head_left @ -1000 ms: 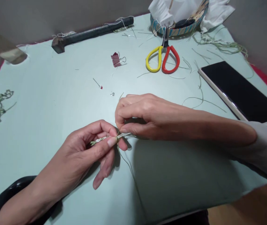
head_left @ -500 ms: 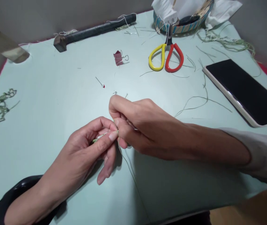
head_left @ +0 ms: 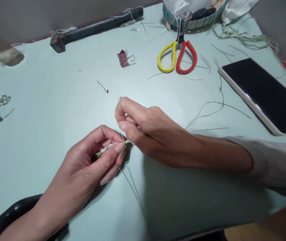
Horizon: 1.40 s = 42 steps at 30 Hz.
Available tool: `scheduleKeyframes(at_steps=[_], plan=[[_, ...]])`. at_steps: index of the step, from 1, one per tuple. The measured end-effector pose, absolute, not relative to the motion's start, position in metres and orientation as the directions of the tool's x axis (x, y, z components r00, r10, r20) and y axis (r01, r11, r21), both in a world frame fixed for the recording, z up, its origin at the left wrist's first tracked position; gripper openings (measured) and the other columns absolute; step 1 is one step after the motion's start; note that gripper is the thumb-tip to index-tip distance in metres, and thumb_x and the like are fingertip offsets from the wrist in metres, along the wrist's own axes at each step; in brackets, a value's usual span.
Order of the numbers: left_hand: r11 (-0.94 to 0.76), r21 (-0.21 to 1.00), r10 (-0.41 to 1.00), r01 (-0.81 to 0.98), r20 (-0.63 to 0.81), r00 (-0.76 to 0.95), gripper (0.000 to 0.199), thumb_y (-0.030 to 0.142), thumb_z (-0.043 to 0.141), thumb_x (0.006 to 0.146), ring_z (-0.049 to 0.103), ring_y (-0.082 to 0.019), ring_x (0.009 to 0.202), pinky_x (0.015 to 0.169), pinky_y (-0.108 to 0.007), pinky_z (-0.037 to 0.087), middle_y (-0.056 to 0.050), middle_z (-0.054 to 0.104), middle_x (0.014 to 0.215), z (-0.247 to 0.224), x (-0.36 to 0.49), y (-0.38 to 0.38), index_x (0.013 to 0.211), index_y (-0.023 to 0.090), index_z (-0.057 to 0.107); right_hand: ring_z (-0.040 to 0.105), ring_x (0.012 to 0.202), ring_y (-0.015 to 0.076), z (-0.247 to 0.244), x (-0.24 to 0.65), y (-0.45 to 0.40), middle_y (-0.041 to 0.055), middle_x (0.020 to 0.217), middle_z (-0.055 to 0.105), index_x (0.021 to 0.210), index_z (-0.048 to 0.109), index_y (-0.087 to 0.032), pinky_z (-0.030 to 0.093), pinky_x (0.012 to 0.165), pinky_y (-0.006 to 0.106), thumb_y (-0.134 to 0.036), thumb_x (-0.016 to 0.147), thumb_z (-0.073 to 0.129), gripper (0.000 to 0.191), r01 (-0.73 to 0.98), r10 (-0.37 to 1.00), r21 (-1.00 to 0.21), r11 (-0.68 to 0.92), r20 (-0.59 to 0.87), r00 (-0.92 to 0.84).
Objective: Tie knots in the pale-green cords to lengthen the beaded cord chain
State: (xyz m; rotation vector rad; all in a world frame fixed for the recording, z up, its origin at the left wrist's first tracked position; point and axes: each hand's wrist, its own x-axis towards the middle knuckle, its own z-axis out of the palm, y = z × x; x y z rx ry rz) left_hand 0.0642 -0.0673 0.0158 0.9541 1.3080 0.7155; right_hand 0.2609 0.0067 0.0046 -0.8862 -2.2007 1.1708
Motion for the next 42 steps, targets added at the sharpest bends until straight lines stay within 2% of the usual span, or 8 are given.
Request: scheduleKeyframes(at_steps=[6,13,19,26,29,33,38,42], plan=[[0.482,0.875,0.863,0.052,-0.484,0.147,0.031,0.050,0.084,0.100,0.035,-0.010,0.059,0.051,-0.026,0.027,0.005,0.053,0.069,0.016,0.062,-0.070,0.084,0.026,0.072,0.038,0.058,0.0079,0.005,0.257,0.005,-0.0074,0.071,0.042,0.086,0.050,-0.022,0.033,0.056,0.026,-0.003,0.107,0.042,0.030,0.481,0.756,-0.698,0.530,0.131,-0.642],[0.504,0.862,0.846,0.047,-0.504,0.172,0.026,0.048,0.083,0.101,0.037,-0.011,0.061,0.052,-0.024,0.029,0.005,0.054,0.071,0.012,0.058,-0.071,0.088,0.028,0.072,0.037,0.052,0.0082,0.001,0.258,0.006,-0.0103,0.066,0.035,0.091,0.039,-0.027,0.033,0.054,0.027,-0.010,0.106,0.043,0.023,0.394,0.805,-0.812,0.431,0.149,-0.574],[0.495,0.866,0.853,0.066,-0.499,0.154,0.029,0.049,0.086,0.098,0.037,-0.009,0.058,0.051,-0.023,0.029,0.005,0.054,0.069,0.011,0.063,-0.068,0.086,0.028,0.072,0.034,0.048,0.0114,0.002,0.258,0.007,-0.0107,0.065,0.034,0.092,0.030,-0.030,0.032,0.054,0.031,-0.010,0.103,0.037,0.025,0.288,0.782,-0.871,0.397,0.158,-0.603],[0.481,0.874,0.862,0.070,-0.486,0.140,0.030,0.055,0.094,0.089,0.034,-0.008,0.051,0.042,-0.015,0.032,0.007,0.052,0.063,0.009,0.061,-0.064,0.085,0.031,0.076,0.037,0.052,0.0133,0.000,0.257,0.007,-0.0085,0.068,0.039,0.090,0.033,-0.030,0.032,0.056,0.031,-0.009,0.103,0.040,0.025,0.279,0.802,-0.893,0.352,0.134,-0.582],[0.493,0.869,0.857,0.038,-0.493,0.153,0.027,0.055,0.094,0.090,0.031,-0.005,0.049,0.044,-0.013,0.034,0.006,0.055,0.063,0.010,0.060,-0.064,0.089,0.031,0.081,0.040,0.053,0.0152,-0.003,0.259,0.006,-0.0079,0.068,0.039,0.092,0.035,-0.030,0.035,0.058,0.032,-0.014,0.105,0.039,0.021,0.259,0.800,-0.900,0.350,0.143,-0.582],[0.534,0.845,0.838,-0.024,-0.526,0.143,0.025,0.052,0.095,0.088,0.035,-0.006,0.050,0.046,-0.015,0.037,0.004,0.057,0.063,0.012,0.061,-0.065,0.089,0.030,0.082,0.045,0.057,0.0153,-0.004,0.260,0.006,-0.0068,0.073,0.045,0.093,0.034,-0.030,0.039,0.063,0.032,-0.017,0.108,0.037,0.019,0.225,0.794,-0.913,0.341,0.152,-0.588],[0.540,0.840,0.838,-0.053,-0.531,0.124,0.021,0.047,0.098,0.087,0.032,-0.005,0.047,0.045,-0.016,0.037,0.004,0.059,0.063,0.008,0.061,-0.065,0.097,0.032,0.085,0.039,0.054,0.0129,-0.003,0.260,0.007,-0.0077,0.073,0.048,0.093,0.032,-0.030,0.034,0.058,0.032,-0.016,0.108,0.035,0.020,0.226,0.788,-0.911,0.345,0.151,-0.596],[0.522,0.853,0.851,-0.024,-0.518,0.090,0.025,0.051,0.099,0.084,0.033,-0.005,0.047,0.043,-0.014,0.038,0.004,0.060,0.063,0.006,0.060,-0.067,0.094,0.032,0.085,0.038,0.053,0.0121,0.000,0.260,0.007,-0.0085,0.070,0.046,0.092,0.031,-0.030,0.030,0.053,0.030,-0.012,0.107,0.034,0.023,0.197,0.780,-0.927,0.318,0.138,-0.611]])
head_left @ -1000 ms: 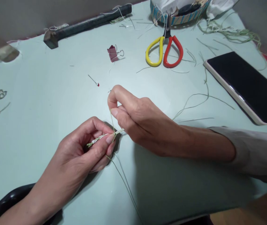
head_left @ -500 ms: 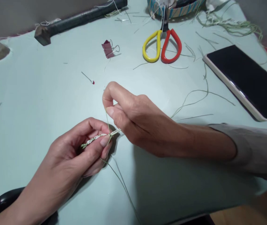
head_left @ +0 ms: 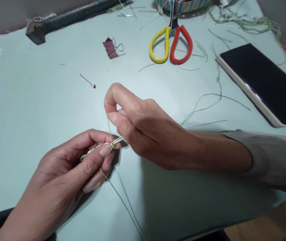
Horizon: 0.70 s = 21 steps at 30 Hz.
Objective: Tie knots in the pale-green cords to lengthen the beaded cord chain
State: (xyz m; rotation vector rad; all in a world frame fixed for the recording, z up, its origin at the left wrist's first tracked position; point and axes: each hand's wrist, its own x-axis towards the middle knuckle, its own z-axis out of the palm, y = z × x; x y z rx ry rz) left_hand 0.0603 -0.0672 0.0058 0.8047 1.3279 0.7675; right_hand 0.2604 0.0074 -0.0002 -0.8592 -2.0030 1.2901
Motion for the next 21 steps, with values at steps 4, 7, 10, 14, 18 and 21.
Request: scheduleKeyframes(at_steps=[4,7,10,14,18,21], plan=[[0.474,0.876,0.877,0.091,-0.479,0.038,0.031,0.058,0.098,0.083,0.044,-0.009,0.051,0.043,-0.015,0.042,0.002,0.058,0.062,0.008,0.059,-0.070,0.087,0.031,0.083,0.037,0.052,0.0124,0.001,0.262,0.006,-0.0091,0.069,0.044,0.092,0.032,-0.030,0.030,0.053,0.030,-0.009,0.101,0.042,0.024,0.202,0.803,-0.935,0.290,0.124,-0.582],[0.441,0.883,0.892,0.159,-0.451,0.034,0.033,0.061,0.095,0.085,0.050,-0.013,0.056,0.045,-0.017,0.045,0.001,0.058,0.064,0.007,0.055,-0.072,0.087,0.031,0.081,0.042,0.053,0.0141,-0.001,0.264,0.005,-0.0102,0.065,0.042,0.094,0.033,-0.031,0.034,0.053,0.030,-0.013,0.094,0.053,0.027,0.181,0.808,-0.949,0.257,0.109,-0.579],[0.408,0.889,0.906,0.210,-0.423,0.032,0.032,0.061,0.092,0.088,0.049,-0.014,0.058,0.047,-0.020,0.045,0.002,0.058,0.066,0.003,0.051,-0.074,0.088,0.032,0.080,0.048,0.056,0.0158,-0.003,0.265,0.005,-0.0096,0.065,0.046,0.094,0.033,-0.031,0.036,0.054,0.030,-0.014,0.091,0.056,0.029,0.182,0.822,-0.957,0.225,0.086,-0.562],[0.390,0.902,0.918,0.187,-0.397,-0.001,0.030,0.056,0.093,0.088,0.047,-0.015,0.058,0.046,-0.023,0.041,0.001,0.057,0.065,0.000,0.051,-0.072,0.091,0.030,0.080,0.050,0.056,0.0167,-0.002,0.266,0.005,-0.0091,0.064,0.050,0.094,0.034,-0.031,0.036,0.056,0.031,-0.012,0.091,0.054,0.028,0.201,0.840,-0.961,0.192,0.055,-0.540],[0.452,0.888,0.891,0.083,-0.454,0.010,0.026,0.050,0.089,0.087,0.049,-0.018,0.059,0.048,-0.028,0.039,0.001,0.053,0.061,0.003,0.058,-0.059,0.095,0.027,0.080,0.051,0.057,0.0174,0.002,0.267,0.004,-0.0089,0.064,0.053,0.094,0.036,-0.031,0.039,0.058,0.032,-0.014,0.093,0.054,0.025,0.210,0.833,-0.963,0.169,0.025,-0.553],[0.475,0.880,0.880,0.030,-0.475,0.009,0.027,0.050,0.087,0.087,0.051,-0.020,0.061,0.050,-0.029,0.040,0.001,0.052,0.059,0.006,0.062,-0.050,0.098,0.026,0.081,0.048,0.055,0.0170,0.004,0.268,0.002,-0.0099,0.064,0.051,0.094,0.037,-0.031,0.038,0.057,0.032,-0.013,0.096,0.051,0.023,0.200,0.819,-0.965,0.169,0.025,-0.573]])
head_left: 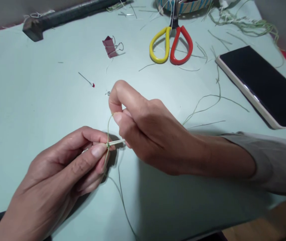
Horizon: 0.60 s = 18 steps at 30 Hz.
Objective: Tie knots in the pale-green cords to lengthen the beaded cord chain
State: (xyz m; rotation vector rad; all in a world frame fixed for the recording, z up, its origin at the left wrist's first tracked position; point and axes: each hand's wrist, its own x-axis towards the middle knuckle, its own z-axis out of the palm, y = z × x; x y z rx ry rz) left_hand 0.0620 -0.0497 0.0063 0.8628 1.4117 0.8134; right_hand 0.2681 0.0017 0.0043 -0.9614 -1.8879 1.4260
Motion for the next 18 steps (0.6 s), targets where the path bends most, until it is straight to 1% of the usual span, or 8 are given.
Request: scheduleKeyframes(at_steps=[3,6,10,13,16,18], plan=[[0.479,0.878,0.878,-0.004,-0.479,0.012,0.027,0.048,0.086,0.089,0.053,-0.020,0.060,0.051,-0.029,0.042,0.001,0.053,0.058,0.008,0.062,-0.051,0.102,0.026,0.082,0.049,0.055,0.0169,0.004,0.269,-0.001,-0.0101,0.064,0.053,0.094,0.037,-0.032,0.038,0.056,0.032,-0.017,0.099,0.052,0.021,0.153,0.824,-0.975,0.160,0.047,-0.564],[0.476,0.880,0.879,-0.011,-0.475,0.035,0.024,0.047,0.087,0.092,0.051,-0.017,0.054,0.047,-0.027,0.042,0.003,0.052,0.054,0.009,0.060,-0.060,0.101,0.025,0.084,0.049,0.054,0.0143,0.004,0.269,-0.003,-0.0113,0.064,0.053,0.092,0.033,-0.031,0.037,0.054,0.031,-0.019,0.098,0.055,0.026,0.125,0.829,-0.981,0.149,0.055,-0.557],[0.462,0.887,0.885,0.006,-0.462,0.055,0.027,0.053,0.095,0.087,0.043,-0.011,0.044,0.043,-0.023,0.041,0.006,0.049,0.048,0.008,0.060,-0.069,0.089,0.029,0.083,0.032,0.048,0.0110,0.001,0.269,-0.002,-0.0131,0.060,0.042,0.089,0.024,-0.031,0.031,0.048,0.028,-0.008,0.094,0.047,0.032,0.133,0.816,-0.965,0.226,0.113,-0.568],[0.432,0.902,0.901,0.026,-0.432,0.046,0.026,0.053,0.095,0.086,0.042,-0.010,0.044,0.042,-0.022,0.040,0.008,0.047,0.050,0.003,0.062,-0.069,0.088,0.031,0.082,0.028,0.047,0.0117,-0.002,0.268,0.000,-0.0124,0.059,0.035,0.090,0.025,-0.032,0.027,0.044,0.029,-0.012,0.094,0.046,0.029,0.138,0.788,-0.940,0.313,0.176,-0.591],[0.405,0.914,0.913,0.023,-0.406,0.044,0.024,0.052,0.094,0.087,0.038,-0.008,0.046,0.042,-0.020,0.037,0.009,0.042,0.053,-0.002,0.061,-0.067,0.088,0.030,0.083,0.030,0.051,0.0127,-0.003,0.269,0.002,-0.0109,0.061,0.038,0.089,0.029,-0.031,0.029,0.048,0.030,-0.019,0.098,0.046,0.023,0.199,0.760,-0.894,0.401,0.203,-0.618],[0.404,0.914,0.913,0.027,-0.405,0.049,0.027,0.054,0.094,0.088,0.037,-0.008,0.048,0.043,-0.019,0.037,0.008,0.040,0.054,-0.002,0.059,-0.067,0.087,0.029,0.084,0.035,0.058,0.0140,0.000,0.269,0.003,-0.0081,0.068,0.044,0.089,0.031,-0.030,0.033,0.056,0.032,-0.016,0.099,0.045,0.022,0.275,0.766,-0.843,0.463,0.224,-0.603]])
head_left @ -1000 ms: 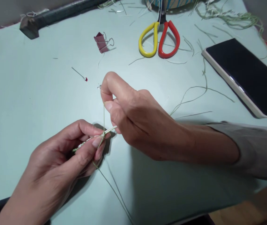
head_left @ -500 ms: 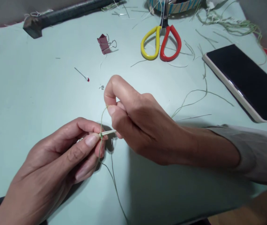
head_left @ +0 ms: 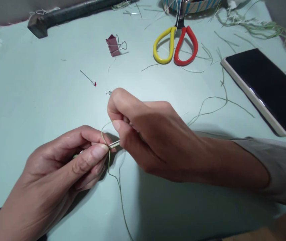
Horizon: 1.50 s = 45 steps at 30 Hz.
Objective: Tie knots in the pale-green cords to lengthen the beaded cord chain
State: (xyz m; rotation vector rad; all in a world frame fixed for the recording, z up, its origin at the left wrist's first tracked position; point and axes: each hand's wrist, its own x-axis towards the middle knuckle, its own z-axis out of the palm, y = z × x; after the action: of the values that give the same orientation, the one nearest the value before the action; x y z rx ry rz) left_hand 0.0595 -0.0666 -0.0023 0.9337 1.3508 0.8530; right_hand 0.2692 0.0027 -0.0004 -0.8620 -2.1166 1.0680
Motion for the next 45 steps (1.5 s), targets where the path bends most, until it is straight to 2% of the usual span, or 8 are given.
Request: scheduleKeyframes(at_steps=[5,11,17,21,25,30,36,45], plan=[[0.425,0.904,0.904,0.058,-0.427,0.037,0.028,0.054,0.097,0.085,0.036,-0.009,0.048,0.042,-0.020,0.036,0.006,0.043,0.054,0.007,0.058,-0.068,0.087,0.029,0.086,0.052,0.081,0.0200,0.005,0.268,0.005,0.0000,0.086,0.058,0.084,0.031,-0.028,0.039,0.076,0.040,-0.006,0.085,0.053,0.031,0.458,0.783,-0.703,0.544,0.230,-0.577],[0.499,0.845,0.867,0.194,-0.484,-0.119,0.044,0.067,0.103,0.067,0.040,-0.011,0.050,0.044,-0.023,0.034,0.004,0.047,0.052,0.015,0.063,-0.069,0.079,0.029,0.084,0.052,0.084,0.0192,0.010,0.265,0.007,0.0004,0.092,0.061,0.085,0.028,-0.028,0.039,0.077,0.040,-0.008,0.090,0.052,0.032,0.524,0.791,-0.640,0.562,0.231,-0.566],[0.428,0.902,0.903,0.053,-0.429,0.020,0.029,0.053,0.098,0.083,0.033,-0.008,0.046,0.041,-0.020,0.031,0.005,0.045,0.055,0.006,0.062,-0.065,0.082,0.028,0.085,0.056,0.096,0.0236,0.013,0.269,0.005,0.0028,0.100,0.063,0.095,0.045,-0.027,0.042,0.085,0.045,-0.011,0.097,0.053,0.017,0.566,0.792,-0.578,0.588,0.268,-0.548],[0.449,0.893,0.893,-0.028,-0.447,0.051,0.031,0.055,0.100,0.081,0.028,-0.007,0.047,0.041,-0.018,0.030,0.007,0.041,0.056,0.007,0.063,-0.064,0.077,0.029,0.083,0.050,0.077,0.0217,0.014,0.274,-0.006,-0.0013,0.076,0.050,0.086,0.053,-0.027,0.035,0.073,0.045,-0.029,0.101,0.061,0.017,0.503,0.675,-0.454,0.735,0.424,-0.604],[0.471,0.882,0.881,-0.026,-0.469,0.054,0.035,0.058,0.096,0.083,0.027,-0.009,0.048,0.040,-0.021,0.031,0.007,0.035,0.053,0.011,0.061,-0.064,0.075,0.028,0.079,0.039,0.066,0.0159,0.017,0.272,-0.011,-0.0034,0.062,0.039,0.068,0.043,-0.024,0.036,0.069,0.040,-0.016,0.090,0.060,0.028,0.455,0.667,-0.512,0.729,0.379,-0.641],[0.486,0.872,0.873,-0.050,-0.487,-0.008,0.029,0.051,0.091,0.084,0.045,-0.016,0.052,0.044,-0.027,0.038,0.005,0.042,0.055,0.011,0.063,-0.057,0.094,0.027,0.079,0.021,0.059,0.0149,0.017,0.270,-0.009,-0.0028,0.056,0.031,0.064,0.028,-0.024,0.032,0.063,0.040,-0.008,0.091,0.045,0.035,0.429,0.630,-0.498,0.753,0.359,-0.689],[0.497,0.866,0.867,-0.054,-0.498,-0.007,0.027,0.051,0.090,0.084,0.047,-0.017,0.051,0.043,-0.028,0.038,0.004,0.044,0.053,0.014,0.066,-0.057,0.093,0.028,0.081,0.020,0.061,0.0153,0.012,0.271,-0.013,-0.0034,0.057,0.033,0.065,0.029,-0.023,0.029,0.061,0.038,-0.005,0.088,0.047,0.034,0.425,0.595,-0.441,0.791,0.389,-0.704],[0.443,0.897,0.896,0.003,-0.443,0.026,0.022,0.046,0.103,0.074,0.029,-0.005,0.042,0.037,-0.016,0.029,0.004,0.047,0.049,0.020,0.074,-0.057,0.071,0.030,0.088,0.029,0.057,0.0139,0.016,0.271,-0.018,-0.0033,0.057,0.041,0.059,0.039,-0.022,0.027,0.055,0.035,0.001,0.085,0.045,0.036,0.405,0.550,-0.407,0.819,0.357,-0.755]])
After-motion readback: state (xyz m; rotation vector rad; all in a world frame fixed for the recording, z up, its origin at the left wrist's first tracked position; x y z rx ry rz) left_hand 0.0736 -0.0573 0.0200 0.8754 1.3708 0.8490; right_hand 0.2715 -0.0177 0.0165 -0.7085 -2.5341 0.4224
